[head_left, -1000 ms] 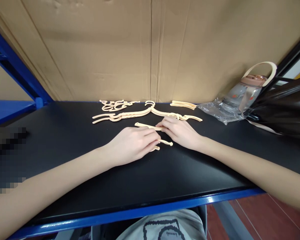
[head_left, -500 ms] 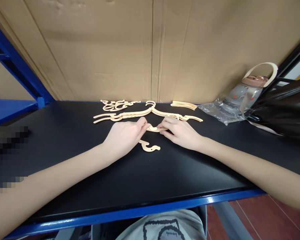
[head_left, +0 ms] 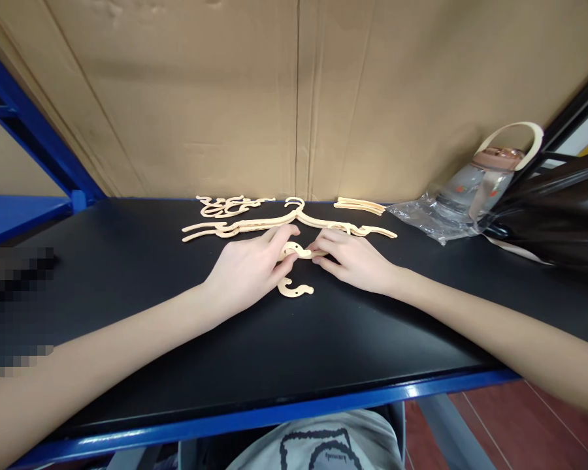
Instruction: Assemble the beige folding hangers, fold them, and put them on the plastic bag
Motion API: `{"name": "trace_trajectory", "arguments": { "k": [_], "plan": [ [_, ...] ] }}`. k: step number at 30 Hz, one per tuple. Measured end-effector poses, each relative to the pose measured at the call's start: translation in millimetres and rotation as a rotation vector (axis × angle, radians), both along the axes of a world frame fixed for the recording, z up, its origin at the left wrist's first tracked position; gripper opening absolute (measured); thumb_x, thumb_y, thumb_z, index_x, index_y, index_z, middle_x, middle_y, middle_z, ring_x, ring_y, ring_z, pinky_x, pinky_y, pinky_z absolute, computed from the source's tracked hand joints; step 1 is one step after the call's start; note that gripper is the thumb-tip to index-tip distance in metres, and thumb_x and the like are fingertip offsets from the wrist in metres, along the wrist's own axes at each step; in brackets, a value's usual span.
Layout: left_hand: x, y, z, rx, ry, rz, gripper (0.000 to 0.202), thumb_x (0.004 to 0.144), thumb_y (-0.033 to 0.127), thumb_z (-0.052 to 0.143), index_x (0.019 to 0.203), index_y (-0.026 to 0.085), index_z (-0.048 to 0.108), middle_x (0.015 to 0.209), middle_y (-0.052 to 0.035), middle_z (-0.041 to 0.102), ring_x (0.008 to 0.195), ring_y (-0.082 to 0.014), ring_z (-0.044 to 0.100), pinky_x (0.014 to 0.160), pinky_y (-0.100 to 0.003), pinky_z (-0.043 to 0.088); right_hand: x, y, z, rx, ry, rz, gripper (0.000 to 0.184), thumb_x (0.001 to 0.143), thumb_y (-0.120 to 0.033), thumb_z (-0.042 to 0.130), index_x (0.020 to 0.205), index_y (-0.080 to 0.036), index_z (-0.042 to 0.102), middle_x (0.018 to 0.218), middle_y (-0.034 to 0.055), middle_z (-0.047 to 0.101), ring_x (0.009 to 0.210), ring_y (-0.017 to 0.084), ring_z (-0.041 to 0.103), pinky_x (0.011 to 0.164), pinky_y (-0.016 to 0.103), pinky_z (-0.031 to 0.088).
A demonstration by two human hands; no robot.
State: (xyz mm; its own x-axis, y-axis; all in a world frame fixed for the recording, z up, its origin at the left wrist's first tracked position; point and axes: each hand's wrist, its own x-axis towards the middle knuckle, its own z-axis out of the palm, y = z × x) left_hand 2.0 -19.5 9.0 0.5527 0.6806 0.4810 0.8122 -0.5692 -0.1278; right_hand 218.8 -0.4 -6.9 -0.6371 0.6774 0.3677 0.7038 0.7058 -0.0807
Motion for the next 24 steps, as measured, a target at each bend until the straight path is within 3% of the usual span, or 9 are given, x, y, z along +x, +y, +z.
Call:
{"name": "trace_trajectory", "arguments": {
  "k": [3,10,15,18,24],
  "plan": [
    [0.2,0.5,-0.8,0.017,0.035,-0.036,0.024,0.097,0.037,0.043,0.109,0.019,0.055,0.108,-0.0033,0.069,0.072,-0.0157,0.066,0.047,-0.025,0.03,0.5,0.1,0.1,0.001,-0.001,-0.001,0.019,0.096,-0.023,0.046,0.102,-0.017,0.063,0.101,0.0063,0.063,0.096,0.02,0.059,0.077,0.033,0.048],
    [-3.0,5.7,-0.6,0.045,0.116,-0.056,0.036,0.102,0.031,0.031,0.083,0.018,0.058,0.077,-0.0017,0.066,0.07,-0.0157,0.063,0.05,-0.025,0.029,-0.1,-2.1,1.4,-0.034,0.016,0.03,0.017,0.096,-0.024,0.046,0.098,-0.018,0.062,0.098,0.0056,0.062,0.092,0.018,0.059,0.077,0.031,0.048],
    [-3.8,7.0,-3.4,0.048,0.064,-0.027,0.026,0.099,0.024,0.035,0.099,0.017,0.06,0.085,-0.0023,0.072,0.07,-0.0164,0.066,0.049,-0.025,0.029,-0.4,-4.0,2.1,-0.061,0.032,0.044,0.018,0.095,-0.032,0.049,0.093,-0.019,0.061,0.097,0.004,0.062,0.093,0.017,0.059,0.078,0.03,0.047],
    [-2.1,4.6,-3.1,0.037,0.066,0.033,0.025,0.098,0.025,0.036,0.101,0.016,0.059,0.075,-0.001,0.072,0.06,-0.0163,0.064,0.047,-0.025,0.026,-0.2,-3.8,1.9,-0.041,0.027,0.056,0.026,0.093,-0.043,0.052,0.091,-0.019,0.06,0.094,0.004,0.062,0.091,0.018,0.058,0.076,0.03,0.046],
    [2.3,-1.1,5.8,-0.006,0.121,0.142,0.038,0.098,0.046,0.037,0.093,0.018,0.062,0.055,0.0008,0.063,0.049,-0.0163,0.058,0.045,-0.024,0.018,-0.9,-3.3,1.6,-0.01,0.015,0.059,0.028,0.092,-0.046,0.053,0.085,-0.019,0.057,0.09,0.0031,0.06,0.088,0.018,0.057,0.07,0.029,0.043]
  ]
}}
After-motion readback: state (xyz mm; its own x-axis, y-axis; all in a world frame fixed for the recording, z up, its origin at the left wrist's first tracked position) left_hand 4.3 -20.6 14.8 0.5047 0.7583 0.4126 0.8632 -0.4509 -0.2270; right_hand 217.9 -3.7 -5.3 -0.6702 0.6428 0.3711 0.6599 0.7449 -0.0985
